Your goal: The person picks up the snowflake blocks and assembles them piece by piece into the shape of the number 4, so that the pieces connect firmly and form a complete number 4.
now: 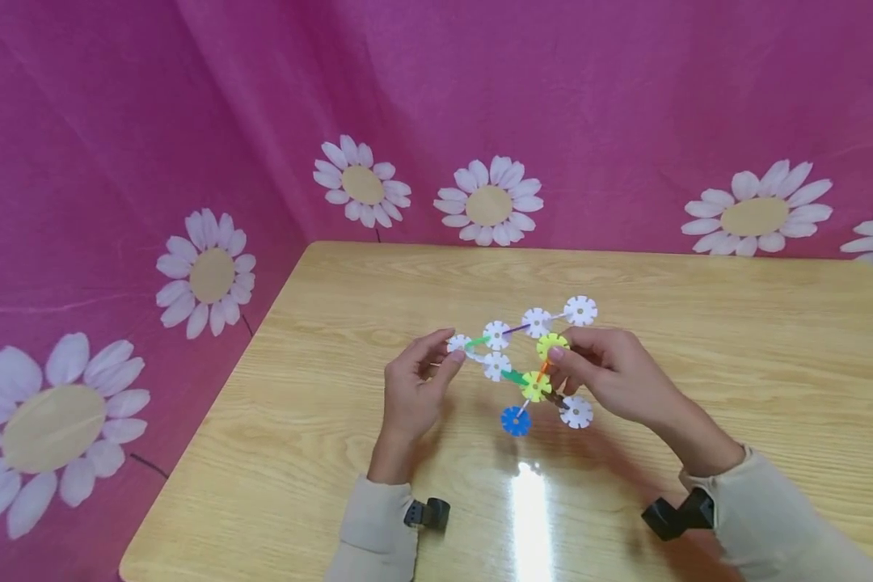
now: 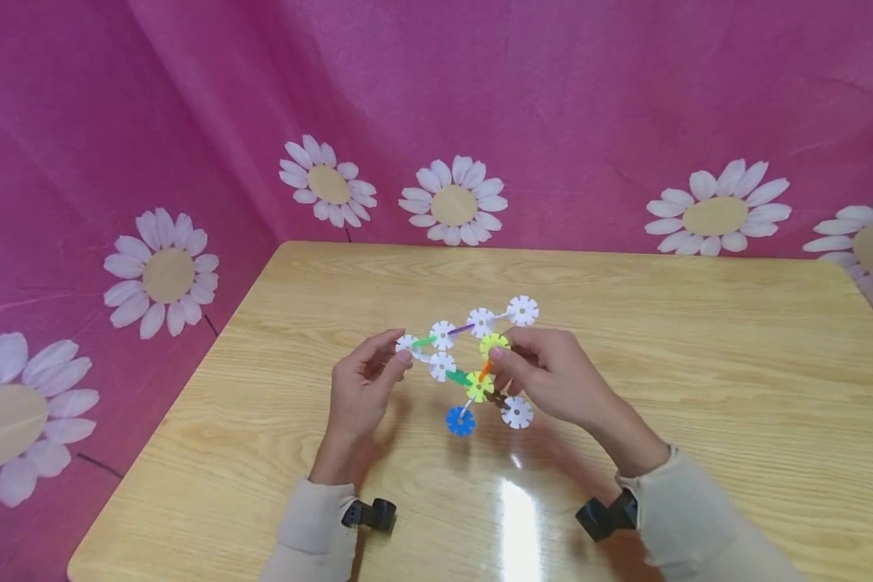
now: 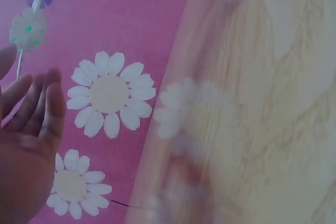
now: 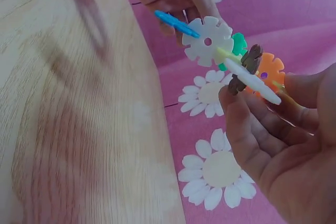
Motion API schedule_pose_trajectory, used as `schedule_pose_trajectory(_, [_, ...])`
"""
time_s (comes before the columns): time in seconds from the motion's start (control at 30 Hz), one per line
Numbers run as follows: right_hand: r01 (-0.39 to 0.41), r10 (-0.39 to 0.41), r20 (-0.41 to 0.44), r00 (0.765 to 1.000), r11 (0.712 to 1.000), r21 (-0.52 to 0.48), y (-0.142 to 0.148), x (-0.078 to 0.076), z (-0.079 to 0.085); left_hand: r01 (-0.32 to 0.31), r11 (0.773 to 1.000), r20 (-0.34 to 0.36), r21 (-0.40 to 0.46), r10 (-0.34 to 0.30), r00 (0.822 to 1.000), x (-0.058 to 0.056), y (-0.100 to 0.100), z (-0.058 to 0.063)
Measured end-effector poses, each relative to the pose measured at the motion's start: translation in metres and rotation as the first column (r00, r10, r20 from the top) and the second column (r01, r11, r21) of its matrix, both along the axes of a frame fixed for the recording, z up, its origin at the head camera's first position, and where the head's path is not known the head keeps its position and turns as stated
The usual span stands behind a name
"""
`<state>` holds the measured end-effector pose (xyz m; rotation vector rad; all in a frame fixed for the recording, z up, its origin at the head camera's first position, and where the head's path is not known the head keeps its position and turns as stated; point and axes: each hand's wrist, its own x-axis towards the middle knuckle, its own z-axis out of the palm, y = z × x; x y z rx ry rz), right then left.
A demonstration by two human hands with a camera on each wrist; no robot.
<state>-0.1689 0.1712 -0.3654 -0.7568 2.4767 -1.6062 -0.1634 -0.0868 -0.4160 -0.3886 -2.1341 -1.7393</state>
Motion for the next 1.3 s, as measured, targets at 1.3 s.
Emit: schedule_pose_trajectory(1.3, [0.161,-0.123,0.294,0.948,0.981,-0.108,0.033,0.004,-0.039,0.103,0.918,0.031,0.383,-0.124,0.992,-0.003,0.021,-0.011])
